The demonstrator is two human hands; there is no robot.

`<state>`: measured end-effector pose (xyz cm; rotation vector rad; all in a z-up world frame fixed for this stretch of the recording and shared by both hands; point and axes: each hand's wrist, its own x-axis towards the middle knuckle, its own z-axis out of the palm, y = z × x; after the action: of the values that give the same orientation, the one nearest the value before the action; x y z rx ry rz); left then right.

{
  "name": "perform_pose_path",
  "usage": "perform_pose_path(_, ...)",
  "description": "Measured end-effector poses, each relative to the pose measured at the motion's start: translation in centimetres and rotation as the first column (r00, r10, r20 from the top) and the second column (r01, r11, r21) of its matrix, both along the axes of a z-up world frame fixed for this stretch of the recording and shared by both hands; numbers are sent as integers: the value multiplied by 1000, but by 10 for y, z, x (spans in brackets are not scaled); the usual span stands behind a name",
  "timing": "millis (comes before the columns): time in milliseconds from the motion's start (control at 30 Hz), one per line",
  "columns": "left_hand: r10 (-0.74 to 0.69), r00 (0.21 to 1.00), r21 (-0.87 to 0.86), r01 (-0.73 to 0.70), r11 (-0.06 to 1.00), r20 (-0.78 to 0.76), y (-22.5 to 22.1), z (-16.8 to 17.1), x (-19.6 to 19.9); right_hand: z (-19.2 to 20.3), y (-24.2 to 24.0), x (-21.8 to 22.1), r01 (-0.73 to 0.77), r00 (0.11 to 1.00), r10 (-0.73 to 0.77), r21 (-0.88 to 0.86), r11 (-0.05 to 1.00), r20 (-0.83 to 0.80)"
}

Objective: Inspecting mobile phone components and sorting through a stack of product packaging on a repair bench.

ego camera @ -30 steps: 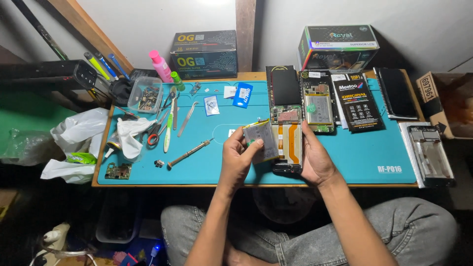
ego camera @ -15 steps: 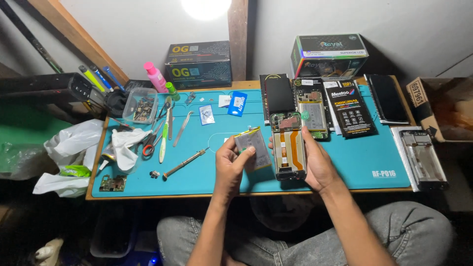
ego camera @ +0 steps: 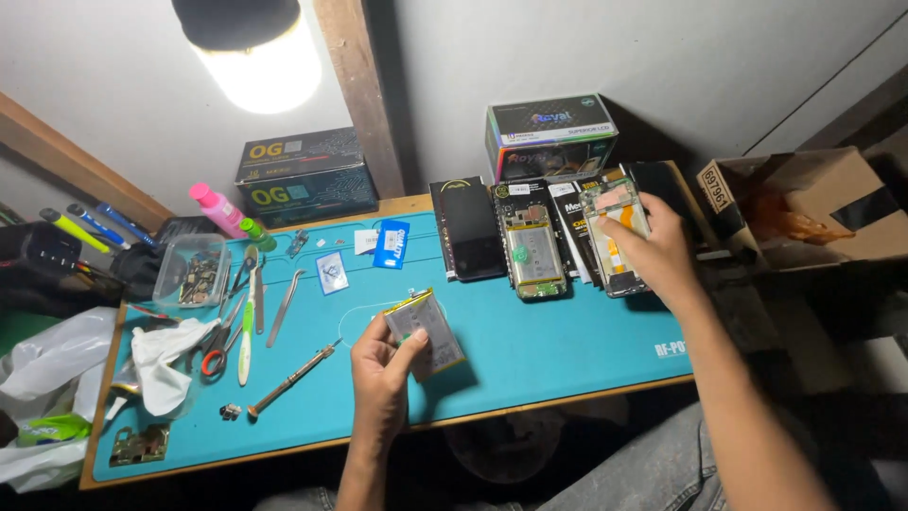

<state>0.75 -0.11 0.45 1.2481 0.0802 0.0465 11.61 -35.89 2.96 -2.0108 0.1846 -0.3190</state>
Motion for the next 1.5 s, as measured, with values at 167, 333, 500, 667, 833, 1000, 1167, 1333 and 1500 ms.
perform_pose_path(167,5,1000,1,-5,1000,-8,-2,0,2,4,4,14,-14,994,9,-42,999,-110)
perform_pose_path(333,7,1000,-4,-7,1000,-17,-1,-1,3,-10,-4,20,17,994,-33,-153,988,-101)
perform_pose_path(500,8,1000,10,-8,1000,-18,0,2,2,-9,-3,14,4,999,-12,-143,990,-53)
perform_pose_path(667,17,1000,19,-16,1000,-21,1,5,1,-10,2,9,4,1000,-8,-222,975,-14)
perform_pose_path(833,8,1000,14,-8,1000,-24,1,4,1,-21,-9,12,22,999,-19,-78,997,29)
perform_pose_path(1000,6,1000,1,-6,1000,-30,1,4,1,-8,-14,11,118,977,-90,138,983,-195)
perform_pose_path(1167,-18,1000,10,19,1000,-16,2,2,0,22,12,-18,12,966,135,563,826,-219)
perform_pose_path(1333,-79,997,-56,79,995,0,1,7,-1,1,68,-43,-103,938,313,739,665,-150)
perform_pose_path(1500,-75,997,-70,76,995,23,1,4,-2,-7,133,-67,-157,883,421,712,684,-209)
